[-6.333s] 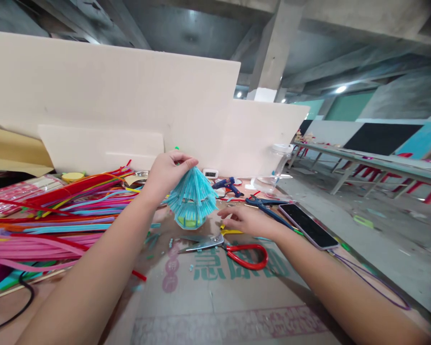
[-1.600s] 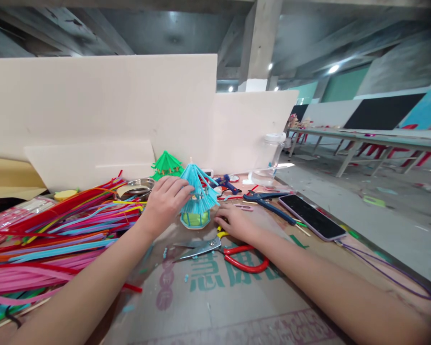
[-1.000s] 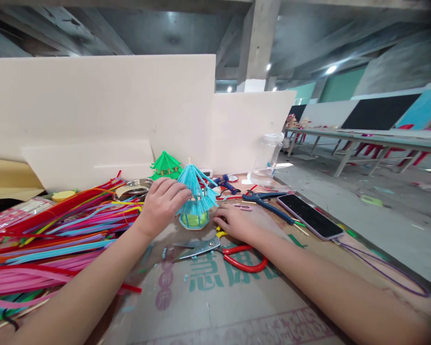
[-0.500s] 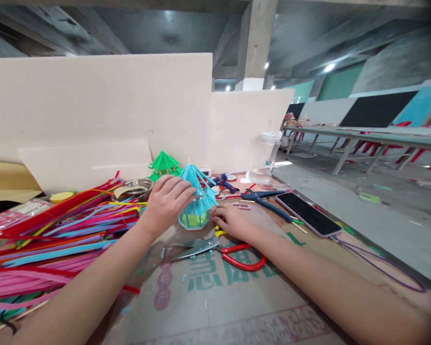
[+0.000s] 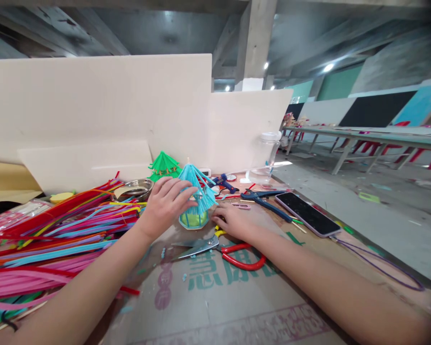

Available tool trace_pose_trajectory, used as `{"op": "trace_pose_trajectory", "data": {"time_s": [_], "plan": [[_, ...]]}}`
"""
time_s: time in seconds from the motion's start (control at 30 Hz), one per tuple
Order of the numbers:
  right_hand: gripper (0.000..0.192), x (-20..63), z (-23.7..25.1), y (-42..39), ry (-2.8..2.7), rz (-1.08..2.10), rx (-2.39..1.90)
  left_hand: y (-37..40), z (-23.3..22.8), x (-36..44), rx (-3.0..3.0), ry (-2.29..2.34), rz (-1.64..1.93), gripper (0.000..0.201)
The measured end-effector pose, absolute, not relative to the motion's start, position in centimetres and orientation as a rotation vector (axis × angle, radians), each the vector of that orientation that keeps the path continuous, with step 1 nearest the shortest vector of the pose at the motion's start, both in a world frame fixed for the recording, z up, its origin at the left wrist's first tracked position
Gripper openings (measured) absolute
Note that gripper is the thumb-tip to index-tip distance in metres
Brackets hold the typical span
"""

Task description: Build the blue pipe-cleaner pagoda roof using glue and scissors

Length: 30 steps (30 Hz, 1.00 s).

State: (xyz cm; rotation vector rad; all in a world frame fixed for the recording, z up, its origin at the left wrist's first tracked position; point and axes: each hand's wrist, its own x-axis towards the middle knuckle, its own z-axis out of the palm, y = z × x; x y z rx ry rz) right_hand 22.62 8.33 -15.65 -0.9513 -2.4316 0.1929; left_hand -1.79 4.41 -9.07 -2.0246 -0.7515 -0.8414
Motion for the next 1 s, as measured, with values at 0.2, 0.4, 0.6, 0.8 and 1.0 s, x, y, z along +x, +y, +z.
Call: {"op": "trace_pose_trajectory", "data": {"time_s": [0.2,0.4,0.6,0.8,1.0], "plan": [[0.018,22.7,-15.6,8.4,-2.409,0.256,-0.929,5.4,-9.9,-5.5,-2.082,-1.007,-1.14,0.035],[0.017,22.4,-15.8,8.5,-2.248,0.427,-0.971,6.1,-10.2,-5.4,-2.313,-1.147,-1.154,0.054],[0.018,21.5,-15.5,7.9,-2.119,0.736,-1.028,5.0,-9.9,-3.8,-2.316,-1.182,-1.167,0.055],[0.015,21.1,-15.4,8.0,-2.068,0.903,-1.0,4.1,-10.0,-3.7,-2.079,-1.025,-1.006,0.046],[0.027,20.9,-15.9,7.9,-2.116,0.854,-1.028,3.7,-10.1,-2.9,-2.025,-1.023,-0.871,0.027]]}}
